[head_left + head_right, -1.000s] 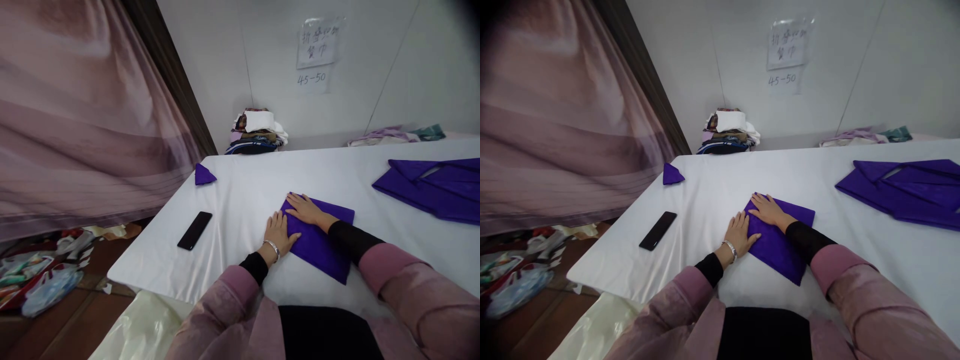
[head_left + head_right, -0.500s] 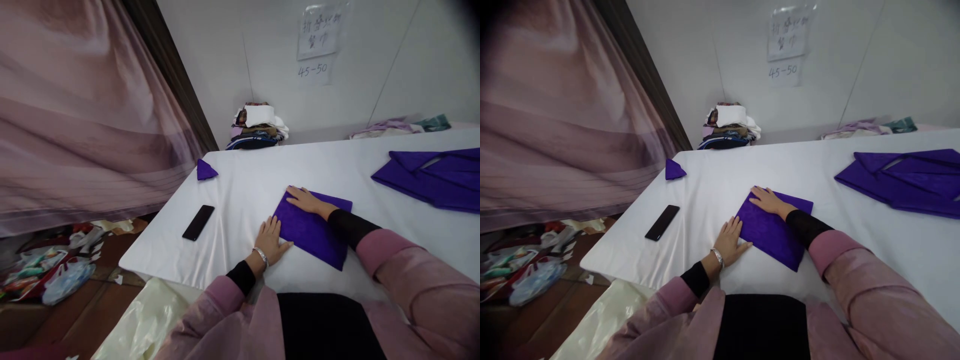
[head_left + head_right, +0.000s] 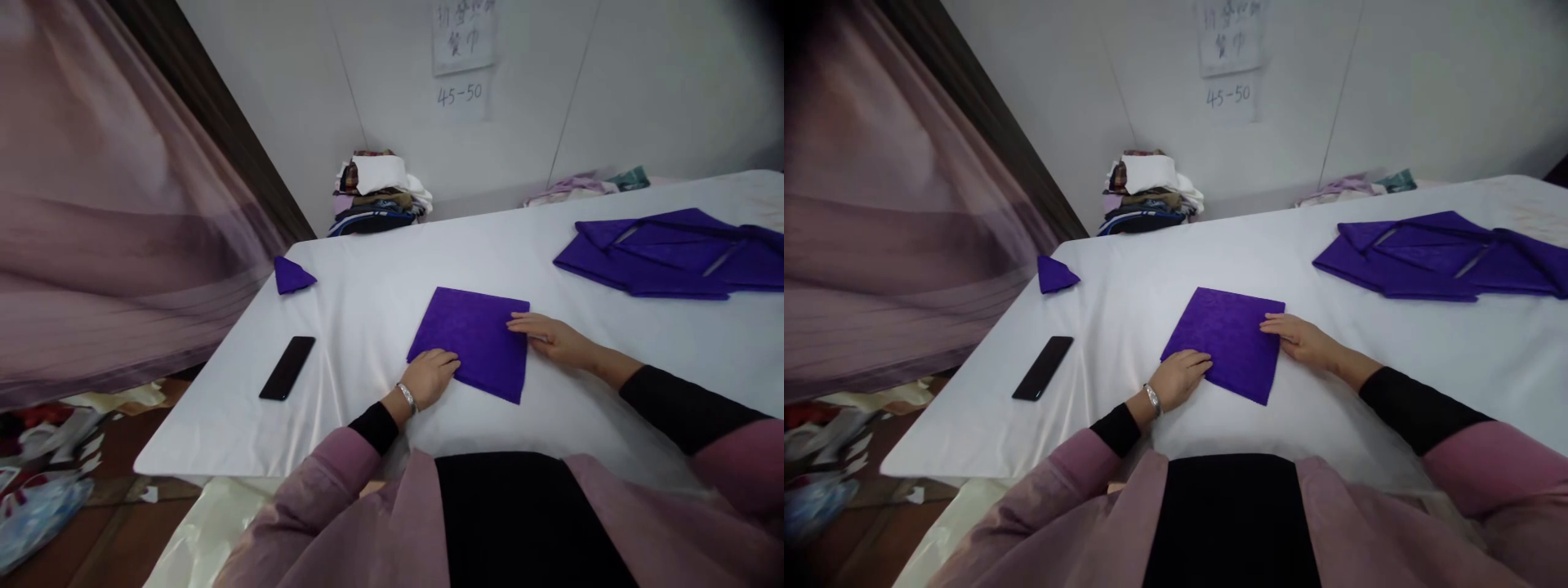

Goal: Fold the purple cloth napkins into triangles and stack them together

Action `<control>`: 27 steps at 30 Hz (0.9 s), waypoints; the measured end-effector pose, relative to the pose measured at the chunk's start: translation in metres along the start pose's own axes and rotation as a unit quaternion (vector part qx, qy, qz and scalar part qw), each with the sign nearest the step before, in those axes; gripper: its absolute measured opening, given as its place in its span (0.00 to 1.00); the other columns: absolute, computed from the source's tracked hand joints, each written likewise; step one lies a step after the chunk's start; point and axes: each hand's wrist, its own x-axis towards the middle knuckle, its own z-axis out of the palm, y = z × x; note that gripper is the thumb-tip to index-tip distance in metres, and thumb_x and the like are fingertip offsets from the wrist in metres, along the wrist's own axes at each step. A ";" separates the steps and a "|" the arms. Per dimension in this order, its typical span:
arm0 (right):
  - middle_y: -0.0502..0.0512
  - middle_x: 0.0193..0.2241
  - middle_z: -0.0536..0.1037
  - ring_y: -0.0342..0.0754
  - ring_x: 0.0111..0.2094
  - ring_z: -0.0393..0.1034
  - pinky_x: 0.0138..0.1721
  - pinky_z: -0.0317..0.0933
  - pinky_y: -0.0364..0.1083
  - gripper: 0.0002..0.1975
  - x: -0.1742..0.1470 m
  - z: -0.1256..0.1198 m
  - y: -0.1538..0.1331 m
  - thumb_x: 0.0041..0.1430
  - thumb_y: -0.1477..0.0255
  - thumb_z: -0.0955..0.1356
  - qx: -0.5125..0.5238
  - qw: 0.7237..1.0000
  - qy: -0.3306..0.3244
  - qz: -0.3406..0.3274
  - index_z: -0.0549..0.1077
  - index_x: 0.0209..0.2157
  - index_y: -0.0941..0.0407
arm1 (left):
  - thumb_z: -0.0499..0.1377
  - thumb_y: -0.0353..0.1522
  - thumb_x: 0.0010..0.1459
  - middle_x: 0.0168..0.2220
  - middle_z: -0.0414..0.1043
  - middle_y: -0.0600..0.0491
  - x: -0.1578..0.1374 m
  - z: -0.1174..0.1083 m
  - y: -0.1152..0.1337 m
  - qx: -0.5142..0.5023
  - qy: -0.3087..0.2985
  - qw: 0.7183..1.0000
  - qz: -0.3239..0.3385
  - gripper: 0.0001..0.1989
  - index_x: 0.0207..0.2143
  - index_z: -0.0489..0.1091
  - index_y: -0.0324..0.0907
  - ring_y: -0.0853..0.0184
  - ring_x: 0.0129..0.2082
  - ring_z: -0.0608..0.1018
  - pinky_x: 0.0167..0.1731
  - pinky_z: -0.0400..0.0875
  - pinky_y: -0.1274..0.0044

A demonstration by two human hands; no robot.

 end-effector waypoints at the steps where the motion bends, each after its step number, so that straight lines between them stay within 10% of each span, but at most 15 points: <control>1: 0.53 0.53 0.69 0.51 0.58 0.56 0.57 0.51 0.58 0.22 -0.008 0.001 -0.004 0.54 0.73 0.59 0.001 1.000 -0.007 0.009 0.70 0.50 0.50 | 0.47 0.30 0.62 0.51 0.69 0.51 0.001 0.001 -0.001 0.001 0.001 1.000 -0.002 0.16 0.48 0.68 0.45 0.62 0.51 0.68 0.50 0.63 0.68; 14: 0.55 0.58 0.63 0.55 0.60 0.52 0.60 0.41 0.61 0.31 -0.016 0.026 -0.041 0.55 0.70 0.63 -0.038 0.997 -0.049 -0.037 0.54 0.61 0.50 | 0.51 0.28 0.57 0.39 0.74 0.53 0.015 -0.004 -0.009 -0.148 0.070 0.979 -0.121 0.11 0.39 0.71 0.43 0.67 0.41 0.73 0.45 0.67 0.73; 27: 0.51 0.41 0.77 0.50 0.42 0.71 0.46 0.64 0.51 0.19 0.023 0.018 -0.042 0.54 0.73 0.58 0.034 0.997 0.024 0.064 0.73 0.43 0.50 | 0.55 0.32 0.55 0.38 0.74 0.55 0.013 -0.011 -0.011 -0.241 0.064 0.953 -0.171 0.10 0.40 0.71 0.44 0.66 0.39 0.75 0.44 0.68 0.73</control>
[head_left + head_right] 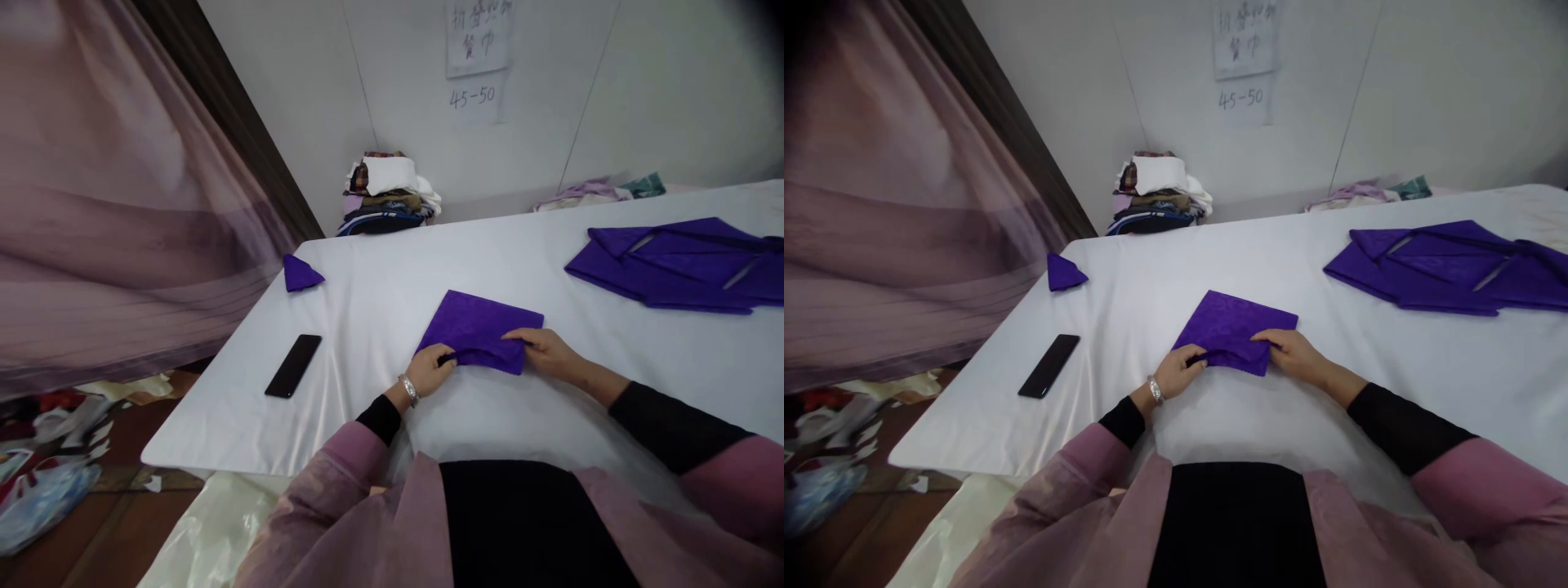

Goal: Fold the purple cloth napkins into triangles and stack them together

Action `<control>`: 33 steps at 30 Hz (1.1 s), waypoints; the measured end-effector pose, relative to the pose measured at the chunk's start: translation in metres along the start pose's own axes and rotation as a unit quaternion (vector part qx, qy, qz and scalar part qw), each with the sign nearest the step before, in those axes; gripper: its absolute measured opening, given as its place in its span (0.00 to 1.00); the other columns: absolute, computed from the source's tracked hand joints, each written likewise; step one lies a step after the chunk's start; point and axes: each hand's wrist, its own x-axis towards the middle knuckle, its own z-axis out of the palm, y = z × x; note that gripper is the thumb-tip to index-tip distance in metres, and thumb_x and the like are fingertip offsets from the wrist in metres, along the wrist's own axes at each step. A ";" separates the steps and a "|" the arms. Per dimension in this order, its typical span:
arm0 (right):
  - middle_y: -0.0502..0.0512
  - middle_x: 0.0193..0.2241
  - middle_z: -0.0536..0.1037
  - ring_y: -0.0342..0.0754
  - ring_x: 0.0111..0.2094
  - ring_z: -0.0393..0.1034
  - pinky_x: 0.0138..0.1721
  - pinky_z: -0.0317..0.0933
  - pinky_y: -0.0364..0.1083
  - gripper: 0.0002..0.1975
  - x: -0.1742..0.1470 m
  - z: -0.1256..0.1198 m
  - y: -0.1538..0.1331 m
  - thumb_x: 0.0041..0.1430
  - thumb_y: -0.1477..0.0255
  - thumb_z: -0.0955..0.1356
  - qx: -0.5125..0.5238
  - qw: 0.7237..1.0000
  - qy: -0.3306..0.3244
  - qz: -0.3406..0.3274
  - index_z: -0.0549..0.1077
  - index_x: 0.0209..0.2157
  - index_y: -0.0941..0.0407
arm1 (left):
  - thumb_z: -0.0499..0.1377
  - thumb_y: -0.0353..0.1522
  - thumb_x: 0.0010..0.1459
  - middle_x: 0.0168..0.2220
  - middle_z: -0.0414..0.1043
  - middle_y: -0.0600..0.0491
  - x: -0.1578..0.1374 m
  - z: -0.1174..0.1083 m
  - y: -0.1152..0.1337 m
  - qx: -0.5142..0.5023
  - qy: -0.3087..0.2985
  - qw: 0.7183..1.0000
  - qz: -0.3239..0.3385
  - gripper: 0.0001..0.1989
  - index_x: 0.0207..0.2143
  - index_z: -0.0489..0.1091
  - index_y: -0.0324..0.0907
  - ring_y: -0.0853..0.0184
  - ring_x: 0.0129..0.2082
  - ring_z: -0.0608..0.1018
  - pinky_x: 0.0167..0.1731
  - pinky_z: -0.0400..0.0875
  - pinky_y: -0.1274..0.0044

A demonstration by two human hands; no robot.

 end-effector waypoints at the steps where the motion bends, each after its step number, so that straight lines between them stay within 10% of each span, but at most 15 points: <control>1: 0.51 0.40 0.77 0.50 0.41 0.71 0.44 0.65 0.50 0.18 0.008 -0.002 -0.001 0.54 0.73 0.58 0.025 1.000 -0.001 0.014 0.73 0.43 0.50 | 0.56 0.34 0.54 0.41 0.74 0.55 0.000 -0.001 0.000 -0.013 -0.005 1.000 0.000 0.14 0.44 0.70 0.45 0.65 0.42 0.75 0.45 0.68 0.72; 7: 0.49 0.27 0.76 0.46 0.27 0.69 0.29 0.64 0.45 0.13 0.071 -0.004 0.003 0.52 0.63 0.63 0.097 0.989 -0.039 0.106 0.73 0.34 0.54 | 0.62 0.41 0.48 0.52 0.68 0.48 0.002 -0.005 -0.005 -0.006 0.031 0.998 -0.061 0.36 0.59 0.55 0.44 0.59 0.51 0.70 0.50 0.66 0.70; 19: 0.50 0.23 0.73 0.46 0.26 0.66 0.26 0.56 0.43 0.11 0.110 0.015 0.026 0.54 0.63 0.63 -0.112 0.983 -0.056 0.136 0.69 0.25 0.54 | 0.56 0.35 0.55 0.31 0.74 0.57 0.006 0.000 -0.023 0.000 0.148 0.980 -0.134 0.24 0.55 0.59 0.45 0.68 0.30 0.75 0.33 0.68 0.76; 33: 0.55 0.33 0.77 0.50 0.33 0.69 0.26 0.52 0.44 0.13 0.124 0.035 0.015 0.57 0.61 0.62 -0.226 0.946 0.001 0.231 0.72 0.37 0.54 | 0.59 0.32 0.51 0.28 0.73 0.58 -0.003 -0.009 -0.039 0.008 0.214 0.967 -0.139 0.24 0.52 0.63 0.43 0.68 0.32 0.74 0.41 0.66 0.71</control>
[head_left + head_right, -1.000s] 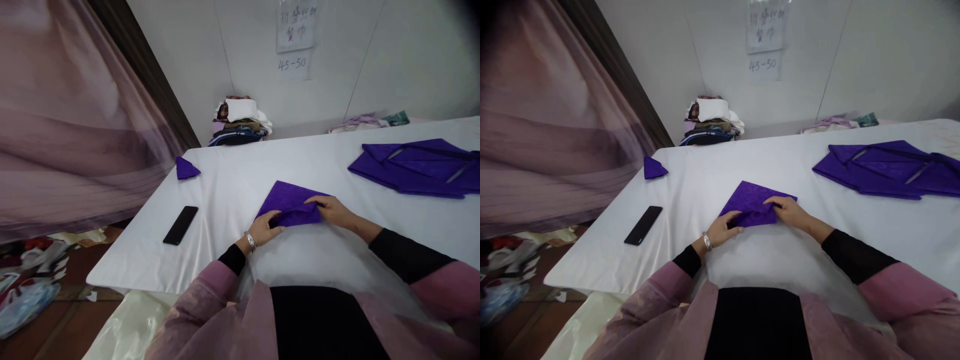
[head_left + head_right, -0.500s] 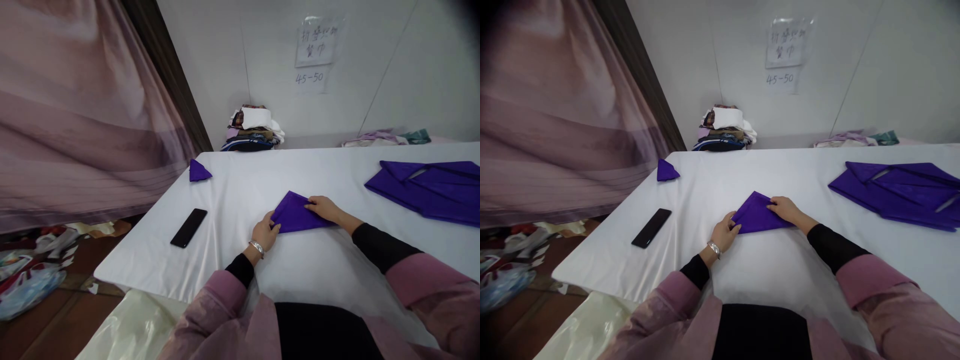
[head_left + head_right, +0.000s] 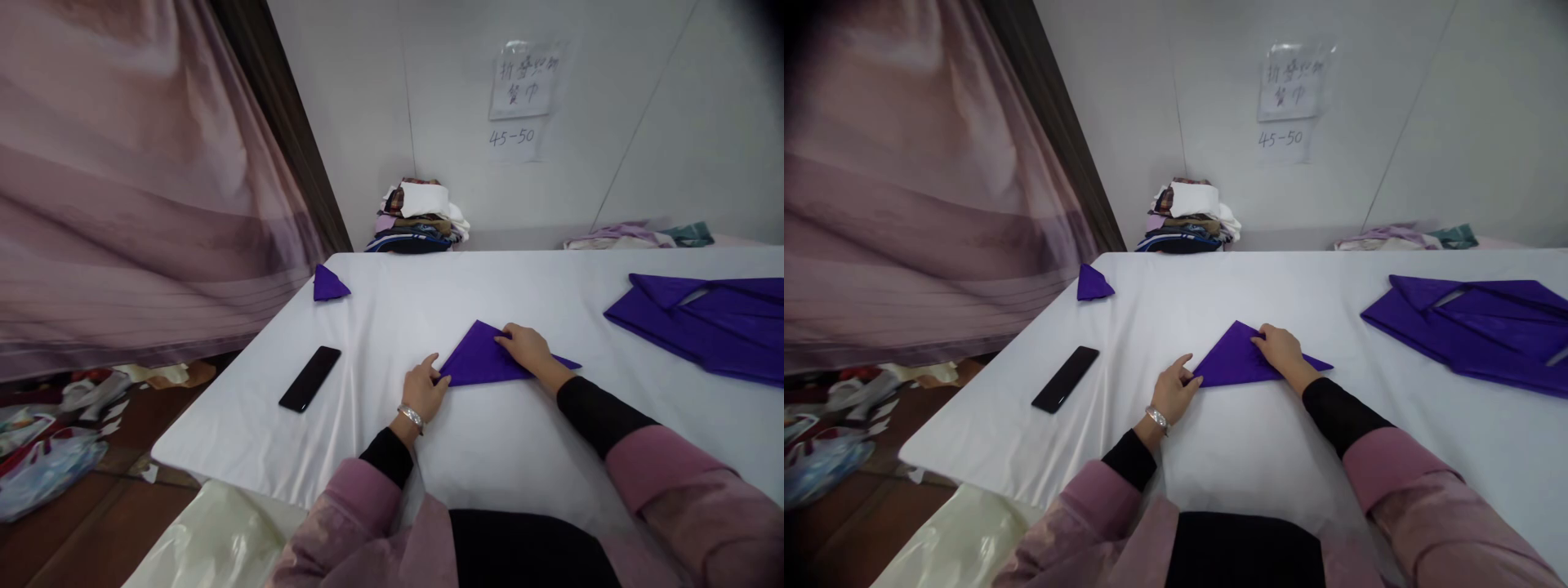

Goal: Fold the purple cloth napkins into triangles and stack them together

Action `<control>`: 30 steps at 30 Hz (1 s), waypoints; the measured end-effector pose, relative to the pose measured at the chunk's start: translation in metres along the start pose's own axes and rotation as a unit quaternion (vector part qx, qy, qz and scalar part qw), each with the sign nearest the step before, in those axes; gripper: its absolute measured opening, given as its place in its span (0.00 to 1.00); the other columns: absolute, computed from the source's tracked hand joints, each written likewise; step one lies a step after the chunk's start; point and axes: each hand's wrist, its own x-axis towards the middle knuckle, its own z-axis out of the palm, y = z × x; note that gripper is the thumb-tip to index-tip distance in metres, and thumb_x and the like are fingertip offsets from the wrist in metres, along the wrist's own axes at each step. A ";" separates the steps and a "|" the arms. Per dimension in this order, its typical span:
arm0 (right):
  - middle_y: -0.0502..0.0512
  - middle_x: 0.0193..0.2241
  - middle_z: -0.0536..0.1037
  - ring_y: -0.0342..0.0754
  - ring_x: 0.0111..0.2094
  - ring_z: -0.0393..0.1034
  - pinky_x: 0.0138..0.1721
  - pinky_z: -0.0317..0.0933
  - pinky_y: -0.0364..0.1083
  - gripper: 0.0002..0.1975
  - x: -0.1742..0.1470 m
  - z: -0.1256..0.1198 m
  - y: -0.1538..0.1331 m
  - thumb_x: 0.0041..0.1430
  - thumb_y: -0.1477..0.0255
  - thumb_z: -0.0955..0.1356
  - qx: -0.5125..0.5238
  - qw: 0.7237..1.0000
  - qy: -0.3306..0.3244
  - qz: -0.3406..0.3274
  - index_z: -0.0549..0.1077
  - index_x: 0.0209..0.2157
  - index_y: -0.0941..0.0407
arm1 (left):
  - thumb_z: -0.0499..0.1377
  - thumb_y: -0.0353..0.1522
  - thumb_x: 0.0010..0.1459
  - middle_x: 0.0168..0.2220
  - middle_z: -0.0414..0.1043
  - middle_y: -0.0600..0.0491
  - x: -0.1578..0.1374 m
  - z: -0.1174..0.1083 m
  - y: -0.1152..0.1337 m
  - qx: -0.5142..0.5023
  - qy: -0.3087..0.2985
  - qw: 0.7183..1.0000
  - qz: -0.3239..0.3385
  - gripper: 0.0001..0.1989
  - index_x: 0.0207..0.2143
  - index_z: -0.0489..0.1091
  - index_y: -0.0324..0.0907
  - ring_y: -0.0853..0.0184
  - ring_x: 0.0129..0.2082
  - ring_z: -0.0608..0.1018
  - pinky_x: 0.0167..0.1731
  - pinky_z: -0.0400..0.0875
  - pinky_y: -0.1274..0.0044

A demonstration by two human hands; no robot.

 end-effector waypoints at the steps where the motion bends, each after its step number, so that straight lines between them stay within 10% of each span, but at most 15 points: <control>1: 0.56 0.33 0.77 0.50 0.33 0.69 0.26 0.52 0.44 0.14 -0.001 0.001 -0.001 0.58 0.60 0.62 -0.007 1.000 0.003 0.001 0.72 0.38 0.54 | 0.59 0.32 0.51 0.28 0.73 0.58 0.000 0.000 -0.001 -0.001 0.001 1.000 0.000 0.23 0.51 0.63 0.43 0.68 0.32 0.74 0.41 0.66 0.71; 30: 0.56 0.35 0.76 0.52 0.38 0.70 0.27 0.52 0.44 0.16 0.002 0.014 0.002 0.60 0.58 0.61 -0.046 0.996 0.067 -0.026 0.68 0.42 0.54 | 0.57 0.26 0.51 0.30 0.71 0.57 -0.012 -0.008 -0.006 0.035 0.001 0.999 0.036 0.20 0.48 0.66 0.44 0.66 0.35 0.70 0.42 0.64 0.69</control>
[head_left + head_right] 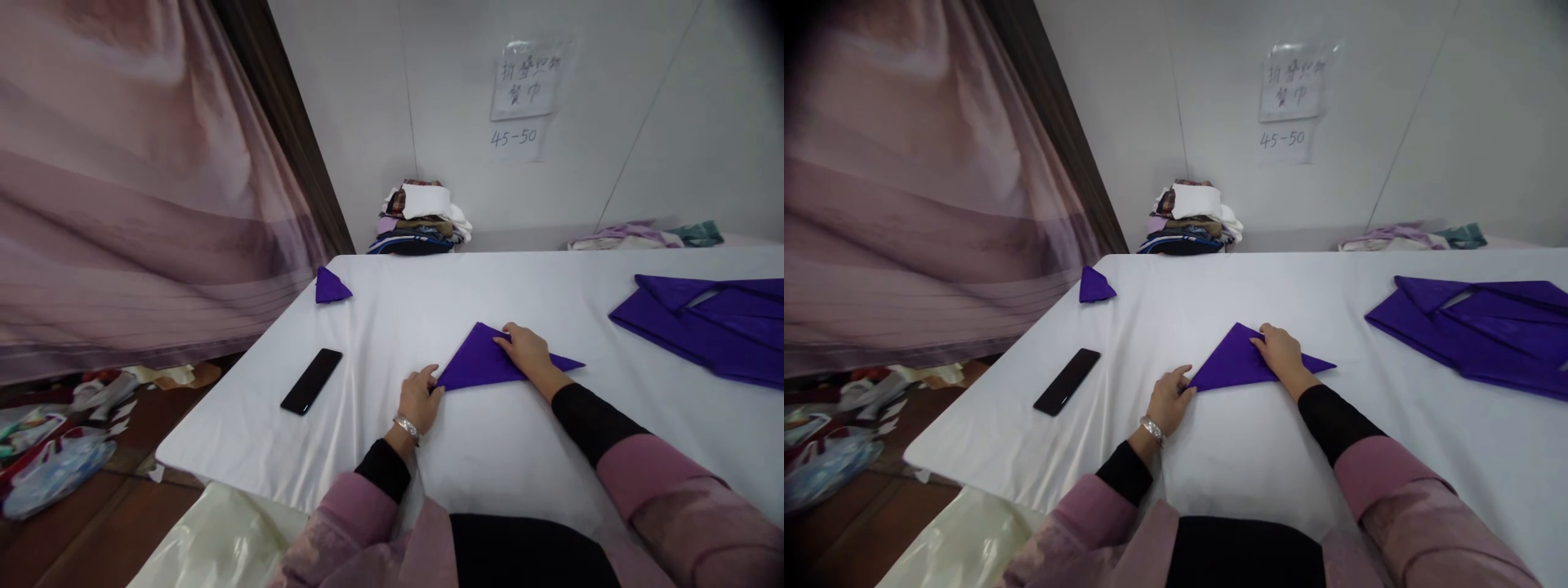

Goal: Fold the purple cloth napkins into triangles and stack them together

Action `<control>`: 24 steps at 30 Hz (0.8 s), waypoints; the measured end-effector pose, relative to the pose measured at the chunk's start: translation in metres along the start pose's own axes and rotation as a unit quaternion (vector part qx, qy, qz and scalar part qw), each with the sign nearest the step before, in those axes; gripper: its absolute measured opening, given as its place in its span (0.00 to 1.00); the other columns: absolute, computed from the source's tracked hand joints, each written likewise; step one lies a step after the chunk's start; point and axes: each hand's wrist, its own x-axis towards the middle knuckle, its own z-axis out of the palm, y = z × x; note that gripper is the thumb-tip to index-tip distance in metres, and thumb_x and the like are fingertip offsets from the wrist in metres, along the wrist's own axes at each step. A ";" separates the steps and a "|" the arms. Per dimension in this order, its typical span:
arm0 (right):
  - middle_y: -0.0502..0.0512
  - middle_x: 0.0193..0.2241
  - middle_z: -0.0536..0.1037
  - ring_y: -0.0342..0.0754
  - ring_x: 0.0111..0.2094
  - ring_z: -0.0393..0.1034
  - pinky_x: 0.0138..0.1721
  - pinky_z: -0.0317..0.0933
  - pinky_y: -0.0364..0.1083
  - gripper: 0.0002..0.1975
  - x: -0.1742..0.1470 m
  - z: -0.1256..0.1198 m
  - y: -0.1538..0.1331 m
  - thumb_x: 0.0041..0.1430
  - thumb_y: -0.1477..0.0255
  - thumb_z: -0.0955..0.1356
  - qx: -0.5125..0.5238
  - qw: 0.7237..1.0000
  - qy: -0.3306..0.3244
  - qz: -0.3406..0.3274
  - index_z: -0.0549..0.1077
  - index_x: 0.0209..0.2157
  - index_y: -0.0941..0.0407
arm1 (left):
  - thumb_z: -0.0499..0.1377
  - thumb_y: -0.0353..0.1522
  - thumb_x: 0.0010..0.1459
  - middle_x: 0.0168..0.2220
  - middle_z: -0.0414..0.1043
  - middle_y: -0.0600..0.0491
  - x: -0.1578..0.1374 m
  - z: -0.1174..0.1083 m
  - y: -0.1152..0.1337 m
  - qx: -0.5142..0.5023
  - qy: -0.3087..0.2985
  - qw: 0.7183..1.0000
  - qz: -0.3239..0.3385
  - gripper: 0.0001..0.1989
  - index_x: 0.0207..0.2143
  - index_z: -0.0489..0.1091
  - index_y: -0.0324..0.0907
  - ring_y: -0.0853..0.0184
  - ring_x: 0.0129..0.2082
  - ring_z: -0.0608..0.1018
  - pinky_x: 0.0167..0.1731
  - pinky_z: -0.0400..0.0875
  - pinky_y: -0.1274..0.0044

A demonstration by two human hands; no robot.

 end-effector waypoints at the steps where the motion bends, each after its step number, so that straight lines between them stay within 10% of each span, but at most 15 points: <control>1: 0.56 0.35 0.76 0.52 0.38 0.70 0.28 0.53 0.44 0.16 0.000 0.000 0.000 0.60 0.58 0.61 0.004 1.000 -0.002 0.000 0.68 0.42 0.54 | 0.57 0.26 0.51 0.30 0.71 0.57 0.000 0.000 0.000 0.001 0.002 1.000 0.004 0.20 0.48 0.66 0.44 0.66 0.35 0.70 0.42 0.64 0.69; 24: 0.56 0.36 0.77 0.52 0.39 0.70 0.30 0.54 0.45 0.16 -0.001 -0.004 -0.007 0.60 0.58 0.61 0.027 0.999 -0.031 -0.017 0.67 0.43 0.54 | 0.56 0.28 0.54 0.27 0.72 0.57 -0.001 -0.004 0.007 0.085 -0.018 0.996 -0.010 0.15 0.45 0.67 0.43 0.65 0.34 0.72 0.39 0.64 0.71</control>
